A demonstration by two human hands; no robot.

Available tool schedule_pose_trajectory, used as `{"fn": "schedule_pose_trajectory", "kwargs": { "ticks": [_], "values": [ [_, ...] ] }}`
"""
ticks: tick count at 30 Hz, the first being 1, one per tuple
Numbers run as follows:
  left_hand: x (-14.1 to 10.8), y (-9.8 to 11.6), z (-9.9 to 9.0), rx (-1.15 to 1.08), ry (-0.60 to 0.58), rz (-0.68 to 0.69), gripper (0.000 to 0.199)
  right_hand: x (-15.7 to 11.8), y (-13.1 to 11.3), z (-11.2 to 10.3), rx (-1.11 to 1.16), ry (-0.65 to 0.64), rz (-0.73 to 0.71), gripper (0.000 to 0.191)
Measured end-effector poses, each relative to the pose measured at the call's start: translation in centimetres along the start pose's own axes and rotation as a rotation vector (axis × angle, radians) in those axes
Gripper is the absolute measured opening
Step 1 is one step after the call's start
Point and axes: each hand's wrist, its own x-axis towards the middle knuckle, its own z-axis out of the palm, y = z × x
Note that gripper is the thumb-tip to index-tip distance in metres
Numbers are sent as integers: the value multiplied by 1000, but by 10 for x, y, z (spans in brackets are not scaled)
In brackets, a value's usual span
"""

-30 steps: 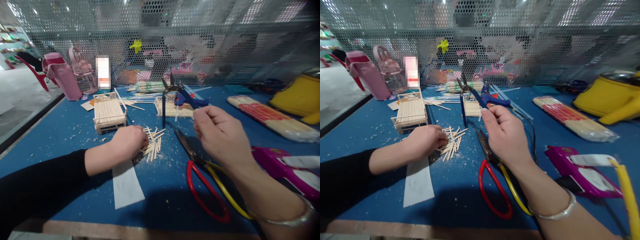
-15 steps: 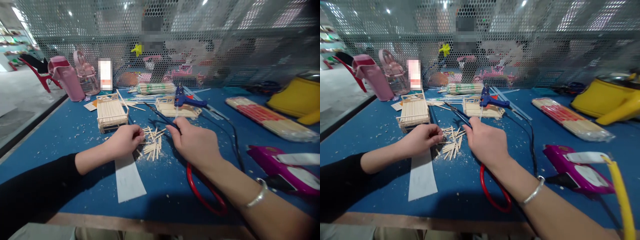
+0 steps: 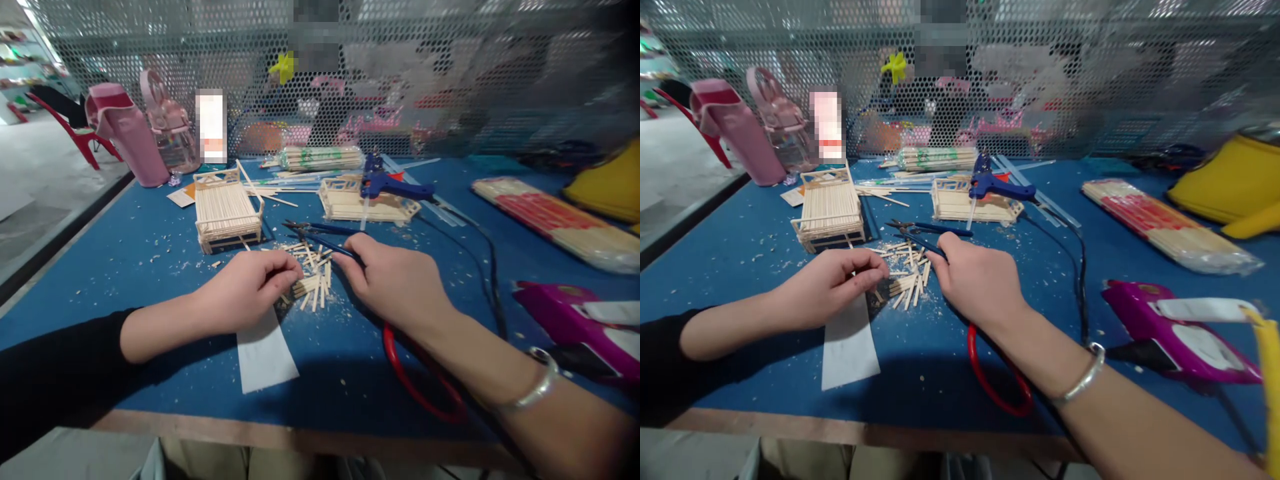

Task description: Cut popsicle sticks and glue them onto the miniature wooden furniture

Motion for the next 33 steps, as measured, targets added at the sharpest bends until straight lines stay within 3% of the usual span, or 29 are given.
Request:
{"fn": "schedule_pose_trajectory", "kwargs": {
  "ticks": [7, 15, 21, 29, 33],
  "values": [
    [2, -6, 3, 299, -49, 51, 14, 3, -1, 4, -36, -149, 29, 30],
    [15, -8, 9, 593, -70, 46, 21, 3, 0, 1, -7, -159, 37, 30],
    [24, 4, 15, 604, -171, 27, 17, 3, 0, 0, 22, -173, 42, 29],
    [34, 1, 14, 638, -89, 5, 19, 1, 0, -1, -7, -269, 13, 27],
    [33, 3, 16, 602, -133, 14, 19, 2, 1, 0, 4, -266, -6, 29]
  ]
}}
